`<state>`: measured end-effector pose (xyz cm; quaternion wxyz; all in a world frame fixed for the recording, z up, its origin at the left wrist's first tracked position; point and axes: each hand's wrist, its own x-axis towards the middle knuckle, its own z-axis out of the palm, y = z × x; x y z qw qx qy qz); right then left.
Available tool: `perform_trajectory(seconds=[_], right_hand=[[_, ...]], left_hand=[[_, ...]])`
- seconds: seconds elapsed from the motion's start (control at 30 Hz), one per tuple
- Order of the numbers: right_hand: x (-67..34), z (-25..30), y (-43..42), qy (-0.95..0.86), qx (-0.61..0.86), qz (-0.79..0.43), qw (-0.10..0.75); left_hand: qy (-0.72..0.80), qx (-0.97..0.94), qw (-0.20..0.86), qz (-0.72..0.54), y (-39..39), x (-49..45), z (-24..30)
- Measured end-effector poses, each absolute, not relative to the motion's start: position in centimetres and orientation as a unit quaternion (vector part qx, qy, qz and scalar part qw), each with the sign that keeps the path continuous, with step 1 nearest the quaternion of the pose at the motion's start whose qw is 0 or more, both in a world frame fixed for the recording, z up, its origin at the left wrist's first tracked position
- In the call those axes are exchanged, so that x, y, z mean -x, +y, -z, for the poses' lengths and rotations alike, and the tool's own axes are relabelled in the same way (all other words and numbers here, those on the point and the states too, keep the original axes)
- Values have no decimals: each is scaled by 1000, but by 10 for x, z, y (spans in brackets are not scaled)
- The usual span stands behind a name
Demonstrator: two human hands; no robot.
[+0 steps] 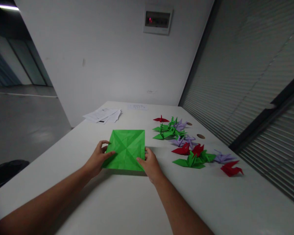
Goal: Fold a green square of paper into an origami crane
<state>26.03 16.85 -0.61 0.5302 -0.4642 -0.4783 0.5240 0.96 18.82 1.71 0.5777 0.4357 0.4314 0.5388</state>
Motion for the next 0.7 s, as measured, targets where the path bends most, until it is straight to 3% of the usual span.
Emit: perform_trajectory(seconds=[0.2,0.7], right_hand=[[-261,9,171,-478,469,-521,529],[-244,12,166,-430,423,-566,562]], left_hand=[[437,-361,650,-506,184,-15,-22],[385,-356,710,-470,180,-21,-21]])
